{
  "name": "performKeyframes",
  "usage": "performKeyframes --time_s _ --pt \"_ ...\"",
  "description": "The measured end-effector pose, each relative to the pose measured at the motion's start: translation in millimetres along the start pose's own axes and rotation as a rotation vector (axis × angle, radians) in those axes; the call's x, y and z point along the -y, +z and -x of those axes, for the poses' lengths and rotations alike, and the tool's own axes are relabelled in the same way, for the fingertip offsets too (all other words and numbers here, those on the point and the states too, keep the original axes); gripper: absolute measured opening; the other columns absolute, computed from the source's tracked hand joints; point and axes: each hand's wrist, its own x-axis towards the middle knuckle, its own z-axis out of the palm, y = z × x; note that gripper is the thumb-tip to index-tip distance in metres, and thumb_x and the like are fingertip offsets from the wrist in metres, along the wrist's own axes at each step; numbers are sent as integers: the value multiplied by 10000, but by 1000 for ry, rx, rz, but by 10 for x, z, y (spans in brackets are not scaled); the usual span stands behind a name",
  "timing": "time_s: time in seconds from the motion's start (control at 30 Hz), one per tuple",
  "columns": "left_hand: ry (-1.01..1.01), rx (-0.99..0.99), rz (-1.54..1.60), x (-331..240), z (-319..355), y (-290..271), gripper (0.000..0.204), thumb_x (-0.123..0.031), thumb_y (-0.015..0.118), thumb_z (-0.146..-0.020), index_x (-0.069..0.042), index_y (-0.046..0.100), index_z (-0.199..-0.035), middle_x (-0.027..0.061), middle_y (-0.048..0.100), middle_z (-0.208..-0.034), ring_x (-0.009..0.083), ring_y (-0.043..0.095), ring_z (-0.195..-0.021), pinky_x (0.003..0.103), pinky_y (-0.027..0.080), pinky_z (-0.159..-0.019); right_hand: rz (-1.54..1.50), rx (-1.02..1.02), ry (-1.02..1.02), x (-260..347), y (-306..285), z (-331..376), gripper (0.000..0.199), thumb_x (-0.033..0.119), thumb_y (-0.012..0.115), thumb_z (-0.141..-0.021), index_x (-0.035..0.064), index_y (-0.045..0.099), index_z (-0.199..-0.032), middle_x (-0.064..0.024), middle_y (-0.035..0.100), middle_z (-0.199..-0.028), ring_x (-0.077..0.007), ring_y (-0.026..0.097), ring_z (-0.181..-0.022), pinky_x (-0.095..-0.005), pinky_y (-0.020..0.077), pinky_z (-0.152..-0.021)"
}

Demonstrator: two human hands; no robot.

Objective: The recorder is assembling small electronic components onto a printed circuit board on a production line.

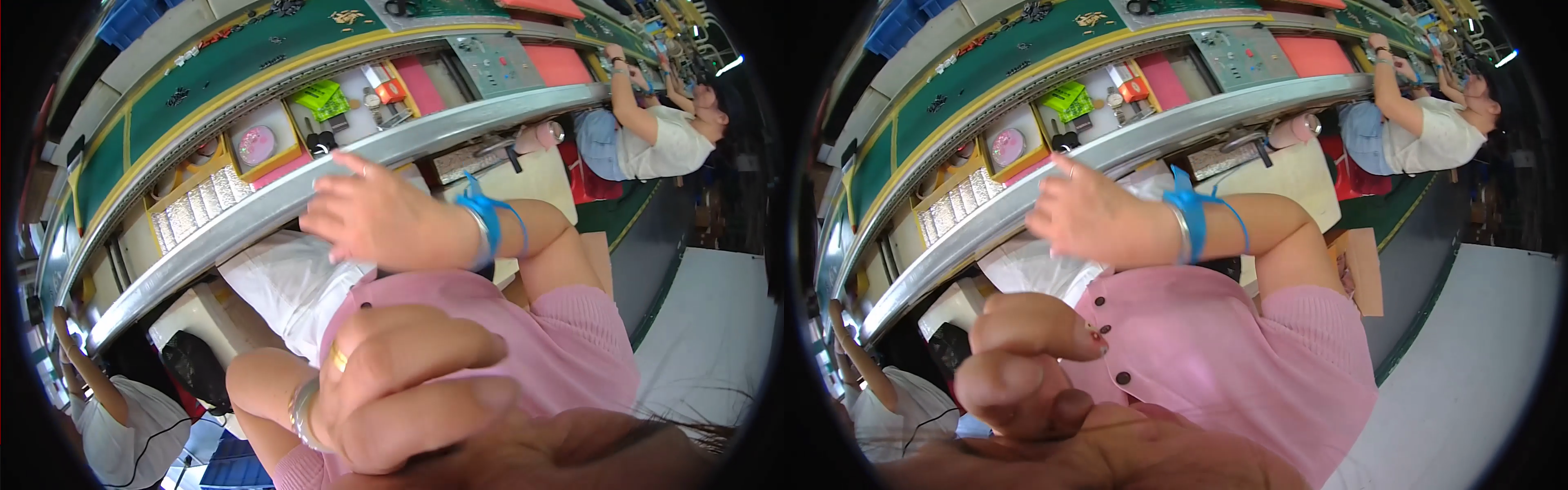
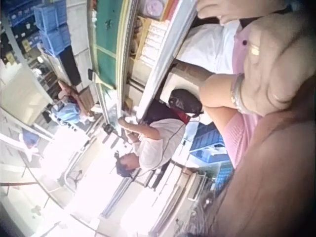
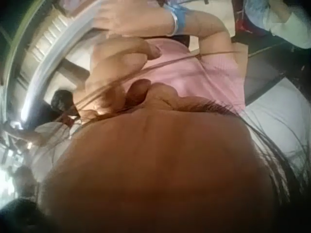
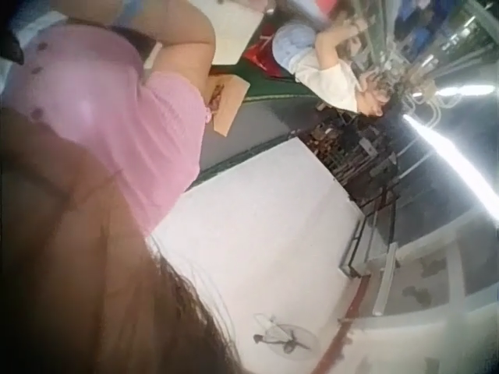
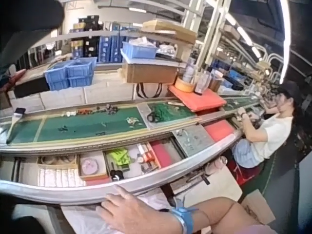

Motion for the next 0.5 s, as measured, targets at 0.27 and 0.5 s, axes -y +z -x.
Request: performKeyframes --time_s 0.27,0.5 --pt "-351 -38 -465 214 -230 -419 523 -270 610 -825 -1 395 -1218 202 581 -875 249 540 -684 377 427 -635 -203 -791 -13 82 -125 -447 69 149 571 -673 120 544 -616 -32 497 -655 -195 489 -664 -353 428 -693" --pt "-375 -1 -593 477 -289 -827 526 -305 599 -827 13 412 -1203 205 578 -904 258 544 -703 382 434 -647 -328 -631 -52 -122 57 -795 74 149 574 -673 119 544 -611 -33 505 -652 -195 498 -654 -350 429 -663"
